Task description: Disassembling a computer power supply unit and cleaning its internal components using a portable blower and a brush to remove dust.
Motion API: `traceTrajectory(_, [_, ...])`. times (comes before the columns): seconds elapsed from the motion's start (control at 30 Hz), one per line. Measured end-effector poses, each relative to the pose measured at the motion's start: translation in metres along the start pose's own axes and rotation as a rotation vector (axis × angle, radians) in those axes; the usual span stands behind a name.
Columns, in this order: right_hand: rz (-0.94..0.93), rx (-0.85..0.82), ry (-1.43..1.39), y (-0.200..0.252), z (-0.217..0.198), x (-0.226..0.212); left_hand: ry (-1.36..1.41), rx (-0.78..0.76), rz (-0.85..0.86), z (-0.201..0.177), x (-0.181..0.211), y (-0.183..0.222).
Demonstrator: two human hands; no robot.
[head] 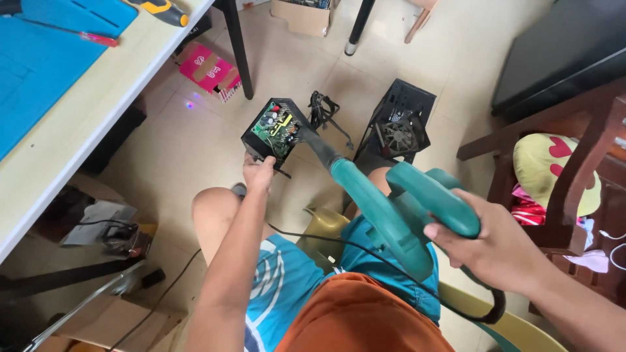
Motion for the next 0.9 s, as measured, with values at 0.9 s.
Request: traceTrajectory(0.9, [-0.133,-0.137,-0.301,-0.019,0.015,0.02,-0.245,0.028,0.044,-0.036,-0.021,-0.012])
Point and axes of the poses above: each hand's wrist, its own y-axis away from the middle knuckle, its own z-axis out of the palm, x = y × z, the point moved 1 cm from there along -y, towards the middle knuckle
